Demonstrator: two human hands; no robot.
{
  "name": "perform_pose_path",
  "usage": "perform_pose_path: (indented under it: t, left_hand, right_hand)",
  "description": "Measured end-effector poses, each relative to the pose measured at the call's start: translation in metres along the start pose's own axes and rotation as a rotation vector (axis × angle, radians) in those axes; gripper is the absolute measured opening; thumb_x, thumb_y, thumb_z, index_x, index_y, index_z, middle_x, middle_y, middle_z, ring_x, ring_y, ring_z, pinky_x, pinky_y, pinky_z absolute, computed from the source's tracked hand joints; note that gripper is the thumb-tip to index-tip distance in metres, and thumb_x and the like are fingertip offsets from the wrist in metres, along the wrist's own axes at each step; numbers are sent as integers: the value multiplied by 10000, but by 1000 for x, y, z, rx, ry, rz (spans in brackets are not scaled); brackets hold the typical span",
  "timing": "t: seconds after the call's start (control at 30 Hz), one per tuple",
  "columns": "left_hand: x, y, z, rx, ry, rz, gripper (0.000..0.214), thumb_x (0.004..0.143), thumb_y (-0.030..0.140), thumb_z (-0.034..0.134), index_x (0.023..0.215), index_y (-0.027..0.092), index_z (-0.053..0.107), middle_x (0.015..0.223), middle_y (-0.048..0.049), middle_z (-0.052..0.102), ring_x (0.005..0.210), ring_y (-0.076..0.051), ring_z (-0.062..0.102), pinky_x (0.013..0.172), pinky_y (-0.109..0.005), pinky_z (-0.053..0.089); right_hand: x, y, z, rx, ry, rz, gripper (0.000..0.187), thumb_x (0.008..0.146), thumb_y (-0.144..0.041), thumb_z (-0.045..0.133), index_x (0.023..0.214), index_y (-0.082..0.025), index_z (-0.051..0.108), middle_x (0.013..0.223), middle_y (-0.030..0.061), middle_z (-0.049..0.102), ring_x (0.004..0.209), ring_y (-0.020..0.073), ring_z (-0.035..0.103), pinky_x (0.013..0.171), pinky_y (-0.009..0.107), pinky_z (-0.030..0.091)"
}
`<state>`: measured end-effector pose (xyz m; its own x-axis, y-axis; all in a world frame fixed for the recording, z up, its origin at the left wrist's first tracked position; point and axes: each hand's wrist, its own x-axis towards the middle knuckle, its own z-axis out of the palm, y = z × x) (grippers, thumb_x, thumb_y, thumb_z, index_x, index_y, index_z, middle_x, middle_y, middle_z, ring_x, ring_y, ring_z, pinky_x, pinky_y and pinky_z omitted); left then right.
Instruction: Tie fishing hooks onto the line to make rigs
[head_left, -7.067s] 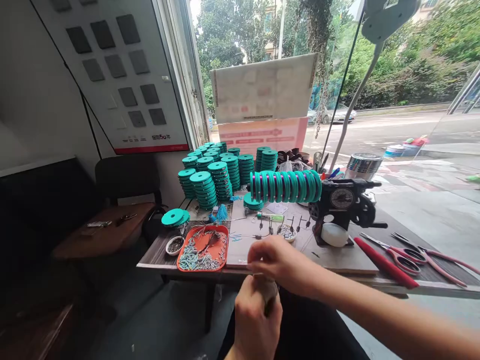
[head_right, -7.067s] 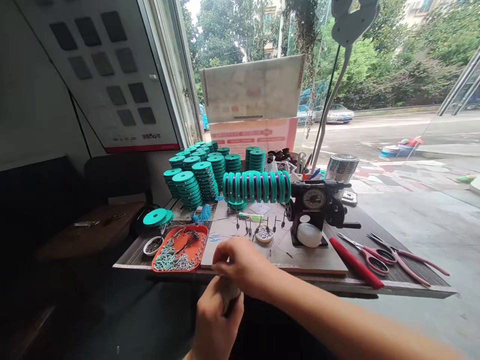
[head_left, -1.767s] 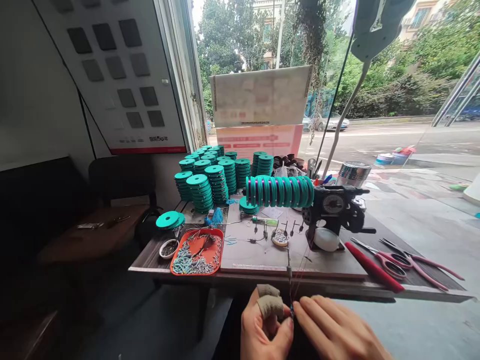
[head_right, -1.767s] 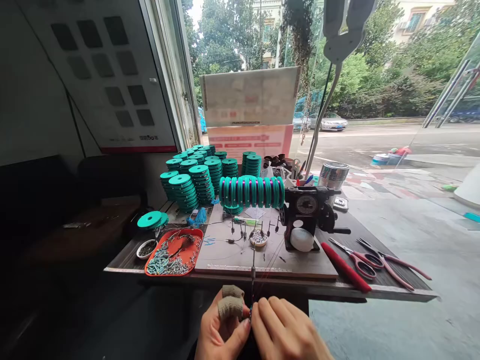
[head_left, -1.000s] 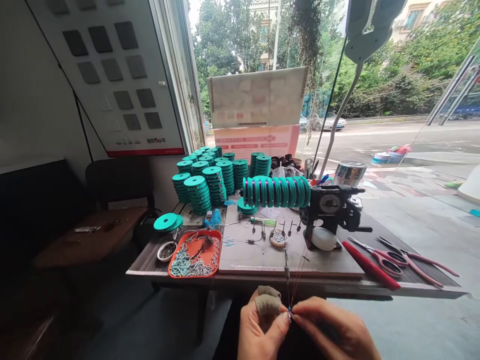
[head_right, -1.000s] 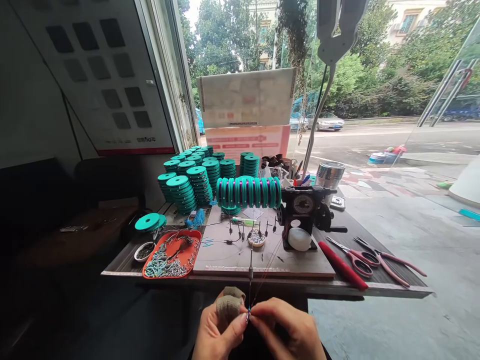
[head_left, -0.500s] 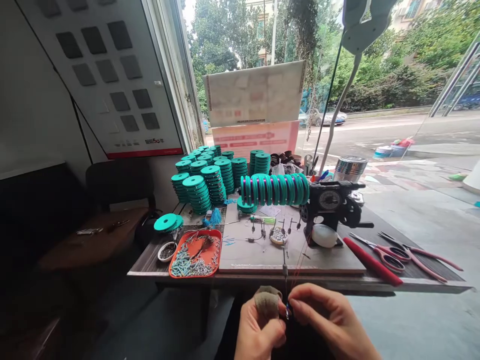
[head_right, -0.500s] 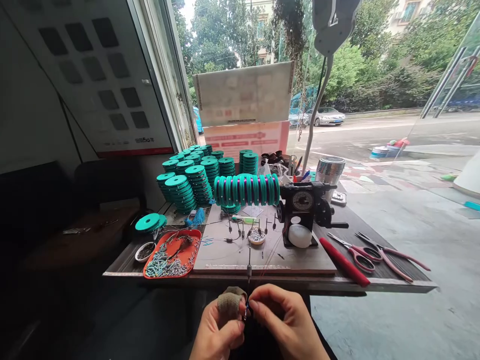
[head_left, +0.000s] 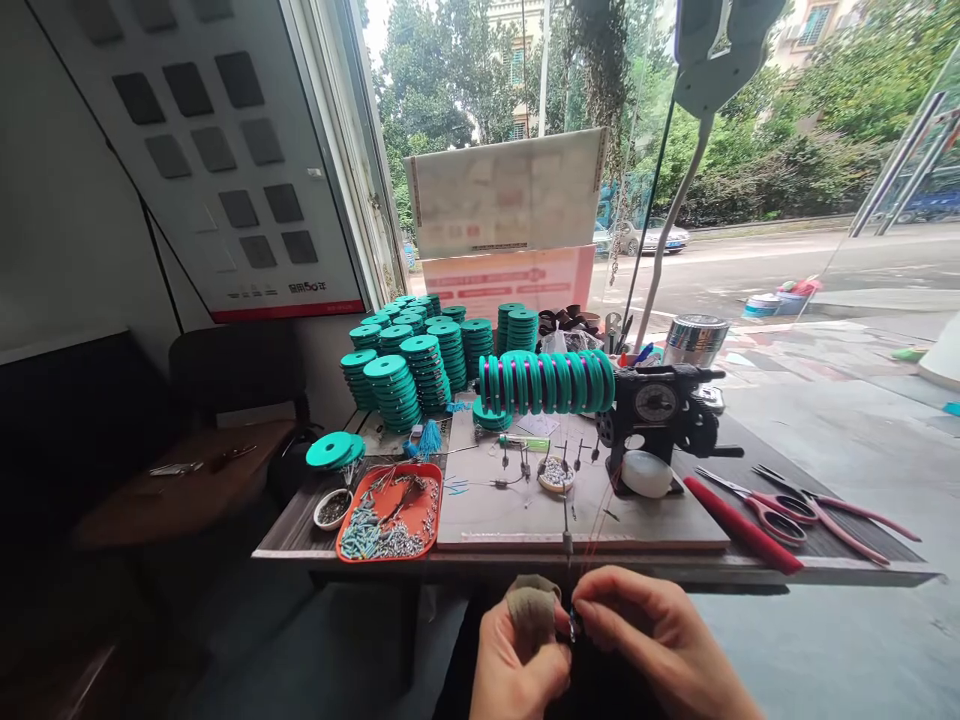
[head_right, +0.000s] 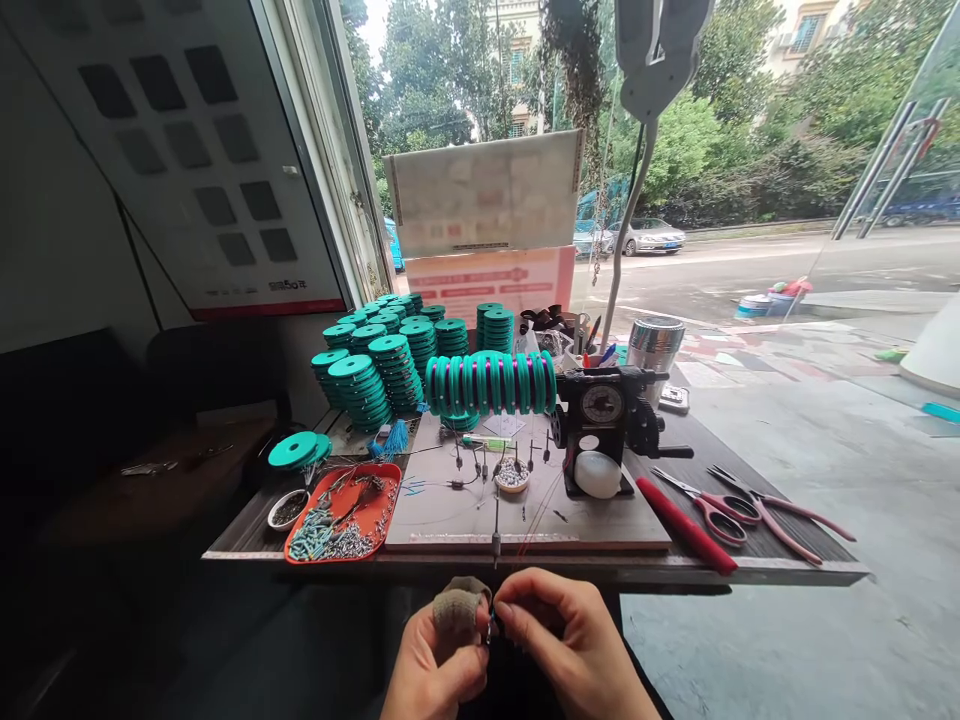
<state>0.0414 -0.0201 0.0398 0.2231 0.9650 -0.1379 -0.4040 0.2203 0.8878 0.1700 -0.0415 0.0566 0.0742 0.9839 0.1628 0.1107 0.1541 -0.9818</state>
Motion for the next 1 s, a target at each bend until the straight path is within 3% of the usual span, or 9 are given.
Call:
perform_pose_path:
  t: [0.53,1.0]
  left_hand:
    - [-1,2,1,-1,-5,-5,118,456,75,559,521,146,627,492,55,433,399,-17,277,378,-172,170]
    - [1,-3,-4,8,-10,8,133,461,75,570,537,154,645,509,46,442,406,-25,274,369,-181,160]
  right_hand:
    - [1,4,-1,79,-5,63,234,744,-397,627,680,-174,653,583,-8,592,547,115,491,526,196,391]
    - [3,7,-4,15,-69,26,252,779,-403,589,697,-172,645,599,0,600,555,116,499,523,190,395]
